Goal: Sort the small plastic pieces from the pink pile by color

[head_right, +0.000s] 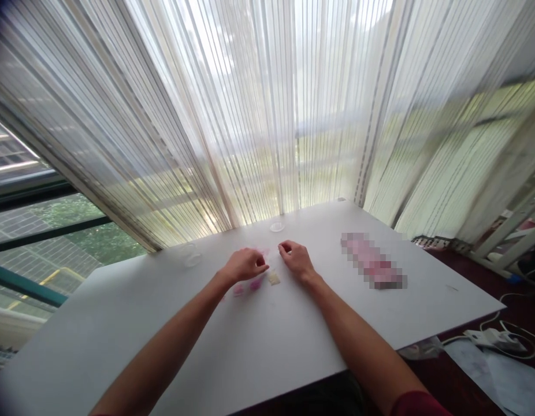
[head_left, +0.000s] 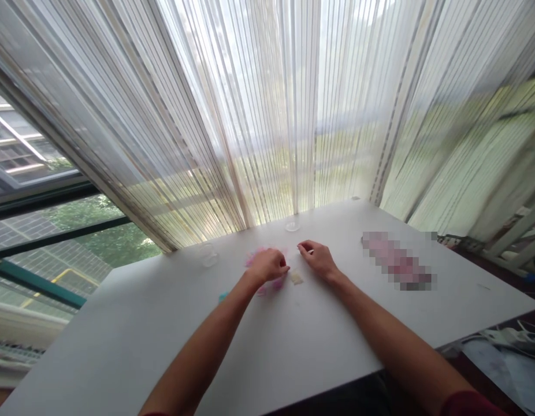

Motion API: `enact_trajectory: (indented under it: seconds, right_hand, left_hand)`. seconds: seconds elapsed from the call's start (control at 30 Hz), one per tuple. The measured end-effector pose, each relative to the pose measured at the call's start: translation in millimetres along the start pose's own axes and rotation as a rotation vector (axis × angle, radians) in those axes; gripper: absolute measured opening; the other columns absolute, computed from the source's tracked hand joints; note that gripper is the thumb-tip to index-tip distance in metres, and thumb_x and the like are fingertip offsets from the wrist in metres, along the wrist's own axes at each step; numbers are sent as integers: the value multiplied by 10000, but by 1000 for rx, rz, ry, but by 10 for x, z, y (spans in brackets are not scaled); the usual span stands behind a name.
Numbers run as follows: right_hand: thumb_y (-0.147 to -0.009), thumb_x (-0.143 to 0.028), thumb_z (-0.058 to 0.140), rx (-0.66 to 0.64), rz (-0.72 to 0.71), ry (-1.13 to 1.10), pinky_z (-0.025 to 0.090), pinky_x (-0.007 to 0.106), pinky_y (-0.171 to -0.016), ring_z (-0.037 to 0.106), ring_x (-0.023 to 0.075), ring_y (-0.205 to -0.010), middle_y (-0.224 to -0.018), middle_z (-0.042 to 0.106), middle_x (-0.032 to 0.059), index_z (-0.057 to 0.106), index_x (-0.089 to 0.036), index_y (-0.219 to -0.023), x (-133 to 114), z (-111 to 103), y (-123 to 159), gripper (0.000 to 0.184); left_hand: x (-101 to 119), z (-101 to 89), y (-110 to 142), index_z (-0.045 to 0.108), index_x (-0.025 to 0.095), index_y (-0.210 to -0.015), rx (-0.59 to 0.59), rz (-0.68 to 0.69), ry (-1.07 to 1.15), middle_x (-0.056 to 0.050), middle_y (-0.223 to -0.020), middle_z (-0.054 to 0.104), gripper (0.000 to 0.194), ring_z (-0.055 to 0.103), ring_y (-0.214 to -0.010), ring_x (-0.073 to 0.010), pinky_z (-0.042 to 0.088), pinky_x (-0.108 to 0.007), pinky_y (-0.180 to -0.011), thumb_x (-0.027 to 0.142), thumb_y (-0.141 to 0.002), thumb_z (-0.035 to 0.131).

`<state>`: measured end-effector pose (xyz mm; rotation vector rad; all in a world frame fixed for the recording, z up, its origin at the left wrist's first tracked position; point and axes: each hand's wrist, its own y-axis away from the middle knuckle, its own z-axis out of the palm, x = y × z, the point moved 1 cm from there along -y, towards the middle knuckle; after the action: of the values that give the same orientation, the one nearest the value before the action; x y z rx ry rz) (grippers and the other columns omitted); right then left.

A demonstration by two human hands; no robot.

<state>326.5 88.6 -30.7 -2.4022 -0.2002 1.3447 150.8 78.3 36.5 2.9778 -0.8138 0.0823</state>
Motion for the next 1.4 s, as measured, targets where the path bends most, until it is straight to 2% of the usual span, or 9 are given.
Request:
enact_trajectory:
  seconds: [0.17,0.33,0.6,0.7,0.83,0.97,1.1,1.3,1.4]
  right_hand:
    - [-845,-288,542,-12,-24,17,528,300,-743,677,180,-749,-826,740,37,716,-210,-853,-13,41,21,191]
    - [-849,-281,549,-7,-32,18,526,297,-742,673,178,-746,-821,736,41,718,-209,-853,-46,44,33,184]
    - [-852,-278,559,-54,-48,-46,530,267,-723,669,160,-725,-795,735,32,728,-198,-851,-111,78,39,187]
    - [-853,-280,564,-76,-35,-90,540,268,-729,682,162,-744,-813,744,27,733,-207,-862,-112,89,28,184]
    - [-851,-277,566,-40,-16,-109,551,279,-750,693,167,-769,-836,752,27,734,-205,-870,-87,74,14,184]
    - [-851,-281,564,-6,4,-120,556,283,-753,697,171,-772,-849,754,29,731,-209,-878,-67,62,17,183]
    - [-857,-294,557,2,16,-121,555,286,-752,698,177,-771,-859,753,33,726,-210,-881,-55,67,19,190]
    - [-853,-294,566,-21,17,-114,550,289,-751,699,179,-777,-856,752,30,722,-212,-875,-74,64,15,178]
    - [-850,-292,567,-19,15,-113,549,285,-754,696,176,-781,-846,751,28,724,-211,-865,-88,58,13,177]
  left_hand:
    - [60,82,-41,759,201,-731,-9,-46,-28,-83,-747,737,143,660,-658,-199,471,-261,-586,224,-726,618]
    - [82,62,-85,751,197,-702,-11,-71,-54,-94,-744,732,120,661,-662,-218,470,-275,-587,221,-686,634]
    - [-396,-291,-125,741,185,-718,78,-142,-115,-100,-763,726,188,663,-744,-231,467,-277,-637,234,-766,567]
    - [-418,-288,-135,757,217,-788,68,-71,-81,-76,-832,738,203,664,-802,-220,475,-266,-673,256,-806,559]
    - [-226,-129,-154,746,282,-963,36,110,-13,-21,-994,728,212,657,-884,-189,482,-236,-725,291,-805,605]
    - [-50,23,-201,740,289,-952,-8,267,-92,-25,-1002,709,203,661,-830,-185,480,-246,-712,257,-824,587]
    - [0,62,-235,724,238,-868,-10,314,-162,-54,-957,693,212,657,-763,-183,466,-258,-683,200,-864,516]
    - [-116,-45,-182,675,232,-940,65,237,-98,-46,-1004,671,169,658,-777,-187,472,-264,-680,237,-856,528]
    - [-268,-135,-148,676,216,-943,112,131,7,-37,-903,697,170,650,-771,-186,478,-262,-683,267,-845,546]
